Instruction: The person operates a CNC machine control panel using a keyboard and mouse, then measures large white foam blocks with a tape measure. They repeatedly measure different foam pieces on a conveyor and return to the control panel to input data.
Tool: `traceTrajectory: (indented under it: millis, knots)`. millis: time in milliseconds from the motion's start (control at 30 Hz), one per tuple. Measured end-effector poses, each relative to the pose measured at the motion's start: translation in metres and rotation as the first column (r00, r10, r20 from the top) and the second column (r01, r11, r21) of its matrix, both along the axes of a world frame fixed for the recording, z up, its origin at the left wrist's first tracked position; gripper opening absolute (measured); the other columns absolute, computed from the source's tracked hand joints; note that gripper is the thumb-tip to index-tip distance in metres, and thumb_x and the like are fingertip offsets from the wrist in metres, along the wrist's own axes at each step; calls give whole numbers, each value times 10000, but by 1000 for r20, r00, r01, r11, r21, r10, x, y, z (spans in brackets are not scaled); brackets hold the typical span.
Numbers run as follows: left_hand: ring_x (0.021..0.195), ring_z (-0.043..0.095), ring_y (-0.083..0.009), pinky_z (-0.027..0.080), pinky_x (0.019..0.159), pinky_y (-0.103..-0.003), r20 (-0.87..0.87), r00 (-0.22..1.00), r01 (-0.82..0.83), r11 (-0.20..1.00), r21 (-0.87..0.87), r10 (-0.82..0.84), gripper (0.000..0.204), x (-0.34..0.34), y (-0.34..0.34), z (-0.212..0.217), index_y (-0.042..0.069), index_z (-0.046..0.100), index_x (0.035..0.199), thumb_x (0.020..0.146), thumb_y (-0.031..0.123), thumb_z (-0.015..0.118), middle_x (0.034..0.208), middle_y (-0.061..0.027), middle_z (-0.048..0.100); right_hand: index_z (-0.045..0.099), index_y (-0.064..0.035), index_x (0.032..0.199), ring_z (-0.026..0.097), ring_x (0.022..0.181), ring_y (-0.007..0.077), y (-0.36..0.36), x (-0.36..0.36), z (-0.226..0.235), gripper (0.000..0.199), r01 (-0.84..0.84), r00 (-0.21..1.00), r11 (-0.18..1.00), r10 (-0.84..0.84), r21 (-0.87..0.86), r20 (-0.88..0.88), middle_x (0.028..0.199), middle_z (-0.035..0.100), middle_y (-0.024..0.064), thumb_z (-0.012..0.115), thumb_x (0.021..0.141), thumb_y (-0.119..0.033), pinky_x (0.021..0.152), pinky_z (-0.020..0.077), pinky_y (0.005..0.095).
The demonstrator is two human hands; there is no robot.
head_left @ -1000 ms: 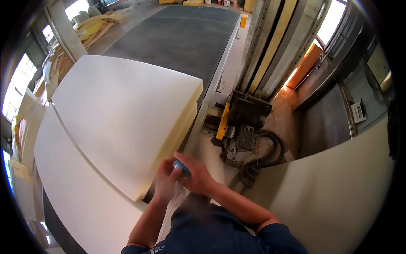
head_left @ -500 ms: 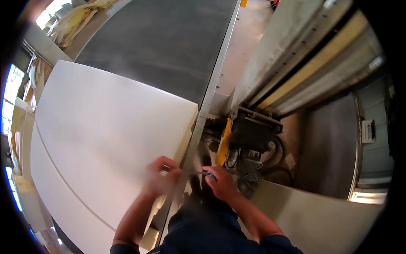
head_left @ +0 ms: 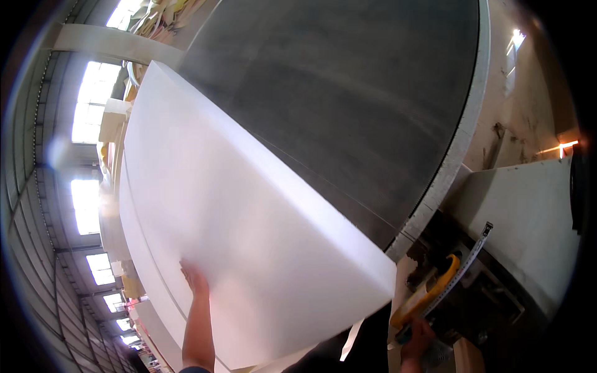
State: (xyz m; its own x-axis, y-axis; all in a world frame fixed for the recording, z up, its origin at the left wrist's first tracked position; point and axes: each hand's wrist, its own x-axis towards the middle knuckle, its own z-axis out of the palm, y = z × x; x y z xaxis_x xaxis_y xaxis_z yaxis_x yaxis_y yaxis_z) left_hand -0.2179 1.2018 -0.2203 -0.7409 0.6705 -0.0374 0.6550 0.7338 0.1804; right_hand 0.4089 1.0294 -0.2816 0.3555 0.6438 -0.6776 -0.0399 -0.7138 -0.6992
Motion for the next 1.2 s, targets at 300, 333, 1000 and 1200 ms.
traceTrajectory:
  millis: [300,333,1000,1200]
  knots:
    - [1522,128,-257,132,1230,-394,394,919,-89,955,284,-31,730,-11,-11,7,122,78,1602,1052,514,355,1666,-89,84,725,-60,1003,639,698,213,-54,-46,-85,175,383,896,915,-402,-127,-191,852,709,70,602,965,-178,627,500,341]
    - [1511,156,-251,158,1224,-391,495,868,-137,938,317,-40,725,-21,-17,5,132,76,1603,1053,513,356,1661,-85,105,725,-52,1008,639,693,199,-66,-50,-94,185,252,952,962,-266,-110,-151,860,712,71,604,968,-186,611,498,335]
    - [1460,262,-215,241,1195,-366,712,702,-246,938,244,-1,712,-21,-1,36,101,111,1594,1058,483,384,1625,-86,205,690,-13,938,623,664,209,-26,-77,-135,247,107,989,921,-137,-375,-54,791,657,97,536,983,-200,695,550,370]
    - [1461,260,-211,240,1195,-363,731,683,-241,940,243,-14,711,-29,-2,25,91,117,1592,1059,474,390,1622,-90,210,680,-5,920,619,657,215,-11,-66,-129,269,71,997,939,-70,-336,13,774,643,103,518,987,-208,718,562,381]
